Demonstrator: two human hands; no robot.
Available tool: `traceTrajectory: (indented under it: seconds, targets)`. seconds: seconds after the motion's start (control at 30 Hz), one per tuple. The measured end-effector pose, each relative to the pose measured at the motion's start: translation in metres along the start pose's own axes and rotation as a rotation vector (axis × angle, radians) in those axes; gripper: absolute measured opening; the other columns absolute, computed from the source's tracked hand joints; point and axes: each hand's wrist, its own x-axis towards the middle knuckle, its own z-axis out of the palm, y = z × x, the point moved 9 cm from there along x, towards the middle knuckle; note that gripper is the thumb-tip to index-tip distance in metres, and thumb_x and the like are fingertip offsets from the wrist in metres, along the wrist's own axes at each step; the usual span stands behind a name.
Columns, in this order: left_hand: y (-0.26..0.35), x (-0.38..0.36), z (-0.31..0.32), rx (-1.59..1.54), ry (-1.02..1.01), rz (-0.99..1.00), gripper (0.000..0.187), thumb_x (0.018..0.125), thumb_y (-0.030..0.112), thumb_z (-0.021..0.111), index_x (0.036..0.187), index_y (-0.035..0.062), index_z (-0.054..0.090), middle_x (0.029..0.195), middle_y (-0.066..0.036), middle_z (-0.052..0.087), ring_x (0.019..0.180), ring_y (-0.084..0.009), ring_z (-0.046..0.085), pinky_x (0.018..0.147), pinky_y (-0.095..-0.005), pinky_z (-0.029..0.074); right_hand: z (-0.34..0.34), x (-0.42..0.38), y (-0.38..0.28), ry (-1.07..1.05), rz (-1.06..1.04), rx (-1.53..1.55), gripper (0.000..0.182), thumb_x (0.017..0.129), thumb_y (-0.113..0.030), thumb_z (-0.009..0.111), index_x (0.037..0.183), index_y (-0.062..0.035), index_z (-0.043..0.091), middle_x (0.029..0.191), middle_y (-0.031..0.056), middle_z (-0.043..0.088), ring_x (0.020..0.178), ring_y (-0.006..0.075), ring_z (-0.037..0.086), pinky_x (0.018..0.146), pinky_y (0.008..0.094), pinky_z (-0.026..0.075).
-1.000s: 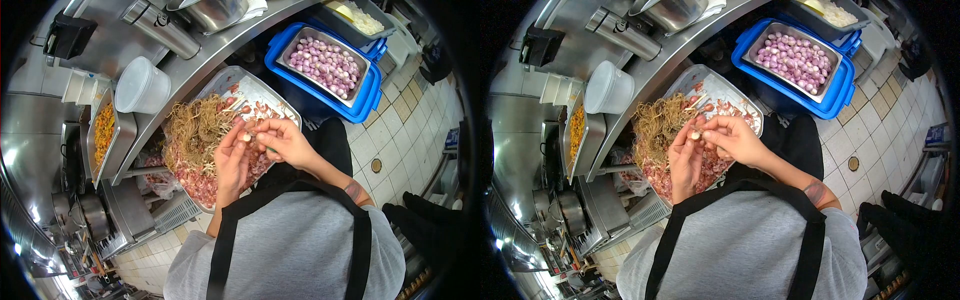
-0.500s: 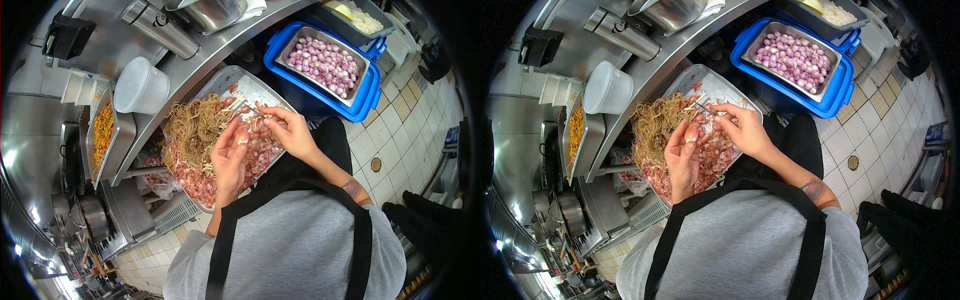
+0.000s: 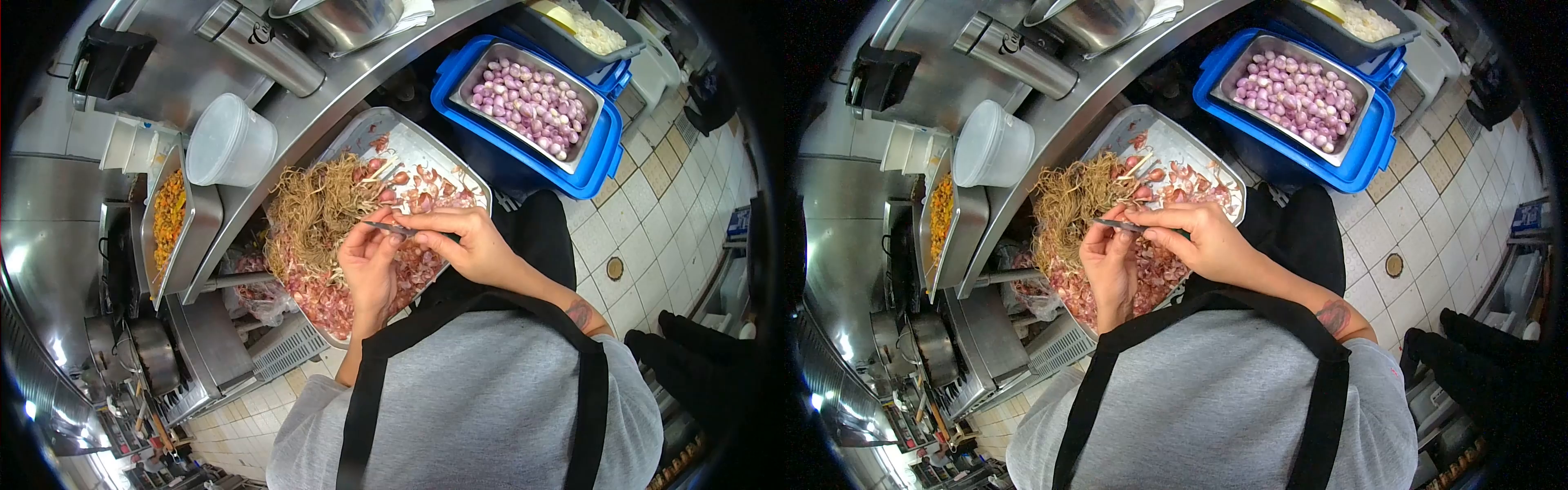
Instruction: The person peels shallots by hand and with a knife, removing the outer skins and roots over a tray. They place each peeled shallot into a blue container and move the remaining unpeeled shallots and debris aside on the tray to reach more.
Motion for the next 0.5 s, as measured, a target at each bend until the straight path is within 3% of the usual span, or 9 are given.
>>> traceTrajectory:
  seconds: [0.1,0.3,0.4,0.5]
  targets:
    - [0.001,0.001,0.000,0.006,0.006,0.013,0.035,0.078,-0.009,0.062,0.112,-0.0065,0.055,0.114,-0.016,0.057,0.097,-0.0169,0.058,0.087,-0.0280,0.048,0.004,-0.002,0.020,-0.019,0.188,0.229,0.027,0.083,-0.006,0.058,0.110,-0.0039,0.062,0.093,0.0131,0.067,0.069,0.0135,0.061,0.066,0.0243,0.048]
    - [0.002,0.000,-0.006,0.066,0.036,0.073,0.034,0.079,-0.008,0.061,0.112,-0.0070,0.055,0.111,-0.016,0.059,0.095,-0.0171,0.059,0.086,-0.0290,0.048,-0.002,0.002,0.008,0.020,0.019,-0.007,0.027,0.086,-0.006,0.056,0.112,-0.0044,0.062,0.078,0.0072,0.066,0.065,0.0066,0.056,0.059,0.0233,0.045]
    - [0.002,0.000,-0.001,0.065,0.014,0.023,0.034,0.080,-0.007,0.061,0.113,-0.0074,0.054,0.111,-0.016,0.059,0.095,-0.0177,0.059,0.087,-0.0299,0.048,0.004,-0.005,0.036,0.017,0.286,0.337,0.026,0.087,-0.006,0.054,0.113,-0.0035,0.061,0.074,0.0041,0.064,0.065,0.0053,0.055,0.057,0.0222,0.045]
    - [0.009,-0.002,0.017,0.056,-0.062,0.011,0.033,0.083,-0.002,0.059,0.116,-0.0067,0.052,0.111,-0.017,0.059,0.096,-0.0187,0.059,0.086,-0.0310,0.049,-0.013,-0.005,0.067,0.168,0.429,0.410,0.025,0.089,-0.006,0.052,0.112,-0.0015,0.061,0.076,0.0033,0.063,0.064,0.0052,0.055,0.058,0.0206,0.044]
